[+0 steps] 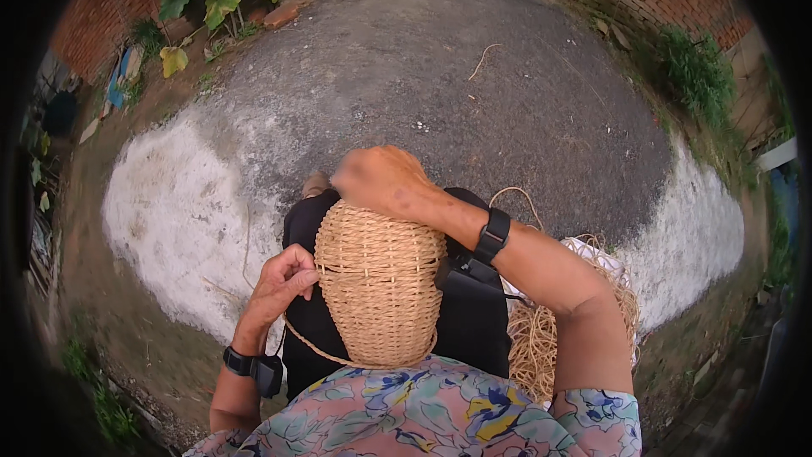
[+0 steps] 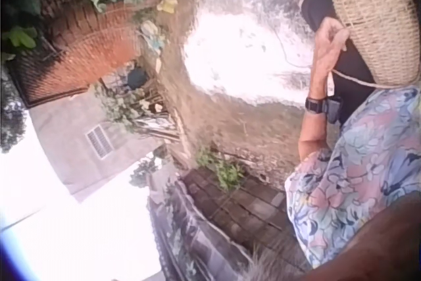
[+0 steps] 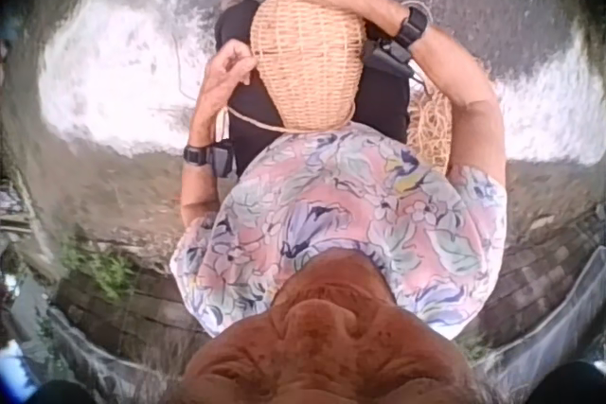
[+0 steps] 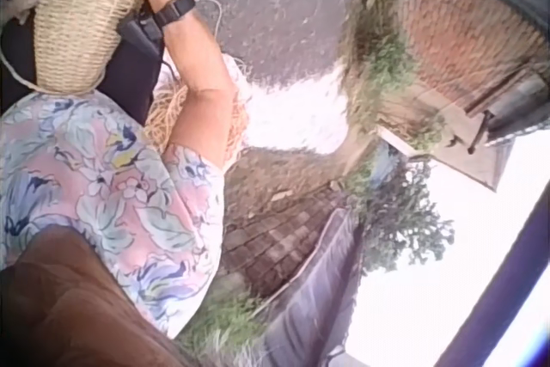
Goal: Weave a basket using dried plant fibers or straw.
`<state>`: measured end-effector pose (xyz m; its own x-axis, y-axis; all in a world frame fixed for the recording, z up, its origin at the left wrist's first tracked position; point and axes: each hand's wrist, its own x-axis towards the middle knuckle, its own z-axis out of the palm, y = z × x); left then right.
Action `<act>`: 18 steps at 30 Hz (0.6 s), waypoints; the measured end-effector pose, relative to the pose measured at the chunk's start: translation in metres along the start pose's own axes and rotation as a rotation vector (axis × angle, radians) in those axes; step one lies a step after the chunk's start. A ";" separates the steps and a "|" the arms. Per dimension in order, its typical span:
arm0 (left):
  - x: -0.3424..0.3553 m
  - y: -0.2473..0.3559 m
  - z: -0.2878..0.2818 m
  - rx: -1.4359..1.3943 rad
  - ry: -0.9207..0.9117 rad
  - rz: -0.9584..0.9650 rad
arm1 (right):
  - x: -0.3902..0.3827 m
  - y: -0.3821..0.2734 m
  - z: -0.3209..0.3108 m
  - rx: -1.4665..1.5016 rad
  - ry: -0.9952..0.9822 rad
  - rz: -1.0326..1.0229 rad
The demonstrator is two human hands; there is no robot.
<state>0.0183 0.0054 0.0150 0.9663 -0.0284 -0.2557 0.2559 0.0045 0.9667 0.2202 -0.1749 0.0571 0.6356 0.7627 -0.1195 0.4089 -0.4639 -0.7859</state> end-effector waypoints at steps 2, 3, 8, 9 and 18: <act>0.000 -0.002 -0.001 -0.004 -0.017 0.023 | -0.001 0.002 0.000 0.031 0.010 0.016; -0.001 -0.001 0.001 0.010 -0.017 0.016 | -0.004 0.005 -0.001 0.103 0.012 0.018; -0.013 0.026 0.019 0.246 0.311 0.235 | -0.014 0.006 -0.008 0.282 0.033 -0.035; -0.022 0.024 0.019 0.231 0.385 0.233 | -0.019 0.008 -0.011 0.318 0.049 0.005; -0.044 0.010 0.039 -0.967 0.150 -0.198 | -0.049 0.009 -0.018 0.452 0.094 -0.063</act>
<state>-0.0224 -0.0325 0.0364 0.8801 0.0094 -0.4747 0.2599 0.8272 0.4982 0.2048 -0.2244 0.0669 0.6835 0.7295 -0.0242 0.1356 -0.1595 -0.9778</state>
